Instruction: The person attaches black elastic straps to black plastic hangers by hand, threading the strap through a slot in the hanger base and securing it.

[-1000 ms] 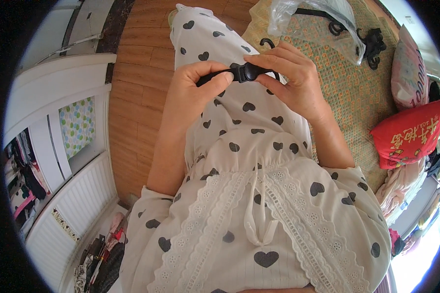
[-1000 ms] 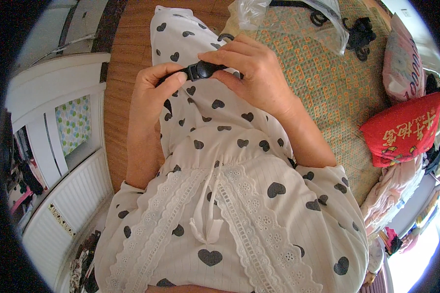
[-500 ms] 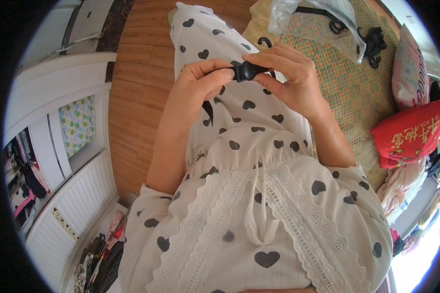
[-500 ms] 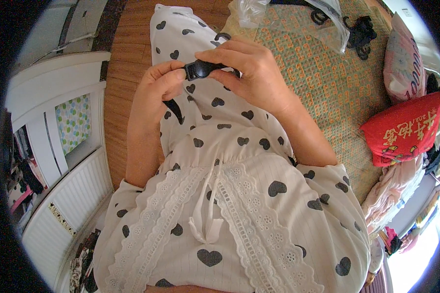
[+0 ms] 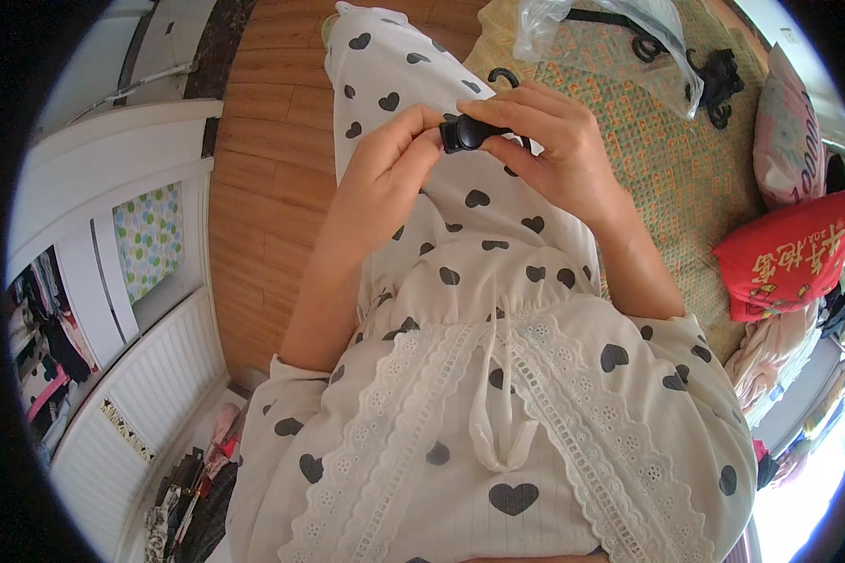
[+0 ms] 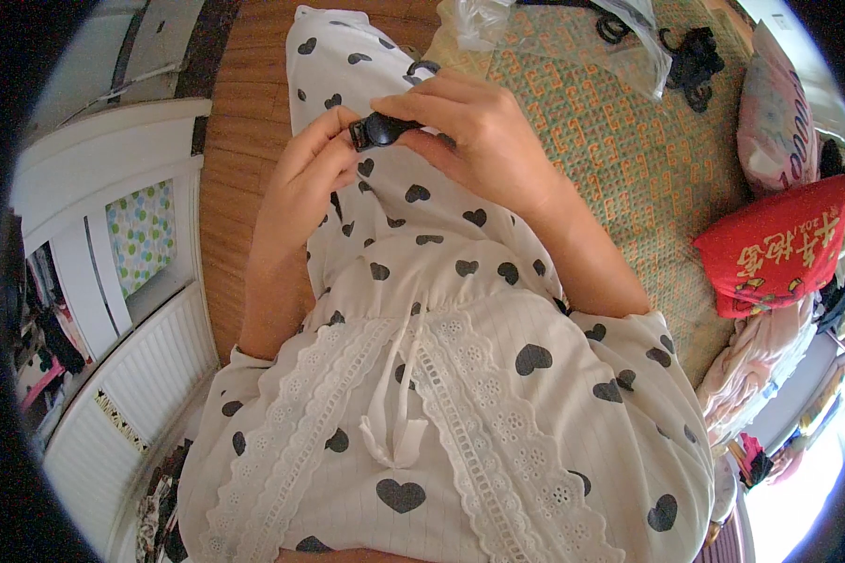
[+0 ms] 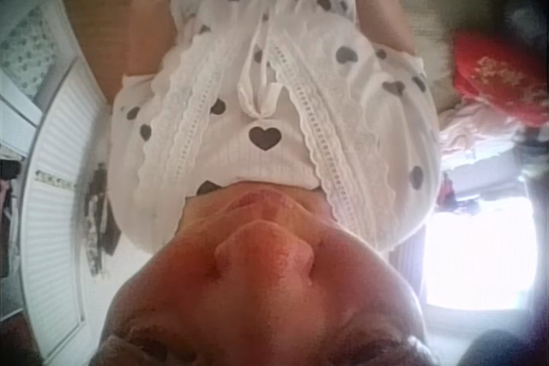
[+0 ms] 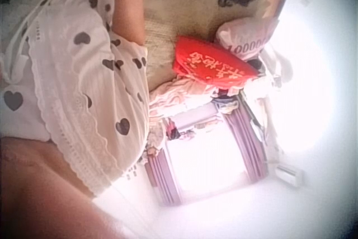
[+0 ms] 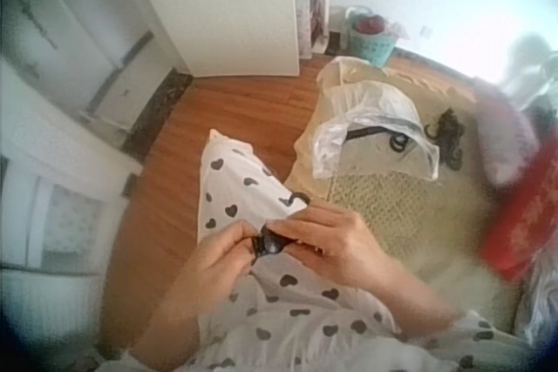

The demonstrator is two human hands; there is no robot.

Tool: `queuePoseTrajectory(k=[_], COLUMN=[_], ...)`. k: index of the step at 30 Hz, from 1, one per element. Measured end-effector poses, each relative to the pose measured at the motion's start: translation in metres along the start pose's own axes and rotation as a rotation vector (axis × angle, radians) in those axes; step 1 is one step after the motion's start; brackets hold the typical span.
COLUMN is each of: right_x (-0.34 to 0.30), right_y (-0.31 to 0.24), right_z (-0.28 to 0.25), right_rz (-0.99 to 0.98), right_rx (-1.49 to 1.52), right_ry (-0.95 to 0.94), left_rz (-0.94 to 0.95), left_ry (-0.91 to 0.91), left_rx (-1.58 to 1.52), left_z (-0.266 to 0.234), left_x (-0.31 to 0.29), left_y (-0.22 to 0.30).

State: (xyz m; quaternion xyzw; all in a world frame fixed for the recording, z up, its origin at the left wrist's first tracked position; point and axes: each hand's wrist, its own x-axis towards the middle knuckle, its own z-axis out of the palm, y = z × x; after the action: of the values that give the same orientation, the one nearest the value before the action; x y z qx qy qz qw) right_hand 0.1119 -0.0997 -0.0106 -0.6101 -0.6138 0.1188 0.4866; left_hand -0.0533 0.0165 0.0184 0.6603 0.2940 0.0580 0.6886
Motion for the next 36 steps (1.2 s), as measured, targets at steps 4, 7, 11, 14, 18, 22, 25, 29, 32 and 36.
queuePoseTrajectory(k=[4,7,11,14,18,22,25,29,32,36], right_x=[0.003,0.004,0.007,0.007,0.004,0.004,-0.011,-0.022,-0.024,0.004], right_y=[0.000,0.001,0.000,0.001,0.006,-0.015,-0.037,-0.034,-0.004,0.012], right_z=[-0.002,-0.006,-0.003,-0.005,0.002,-0.010,0.000,0.015,0.028,0.066], right_rz=[-0.015,-0.005,-0.014,0.026,0.141,0.305,0.231,0.369,0.430,0.269], right_rx=[-0.021,-0.069,-0.004,0.012,0.196,0.092,0.107,0.195,0.501,0.462], right_ry=[0.032,-0.015,-0.026,-0.049,-0.083,-0.023,0.072,0.089,-0.698,-0.987], left_rz=[-0.025,-0.009,-0.002,0.056,0.135,0.129,0.053,0.063,0.157,0.161], left_ry=[0.045,0.017,0.030,0.097,0.022,0.169,0.196,0.361,0.433,0.429], left_rx=[-0.087,-0.186,-0.213,-0.319,-0.212,-0.201,-0.173,-0.192,-0.183,-0.129], left_z=[0.001,0.002,0.004,0.014,0.011,0.003,-0.005,-0.019,-0.035,-0.037], left_x=[0.003,0.002,0.003,0.006,0.008,0.002,-0.009,-0.018,-0.017,-0.017], left_y=[0.001,-0.006,-0.009,-0.004,-0.004,-0.001,0.014,0.026,0.030,0.036])
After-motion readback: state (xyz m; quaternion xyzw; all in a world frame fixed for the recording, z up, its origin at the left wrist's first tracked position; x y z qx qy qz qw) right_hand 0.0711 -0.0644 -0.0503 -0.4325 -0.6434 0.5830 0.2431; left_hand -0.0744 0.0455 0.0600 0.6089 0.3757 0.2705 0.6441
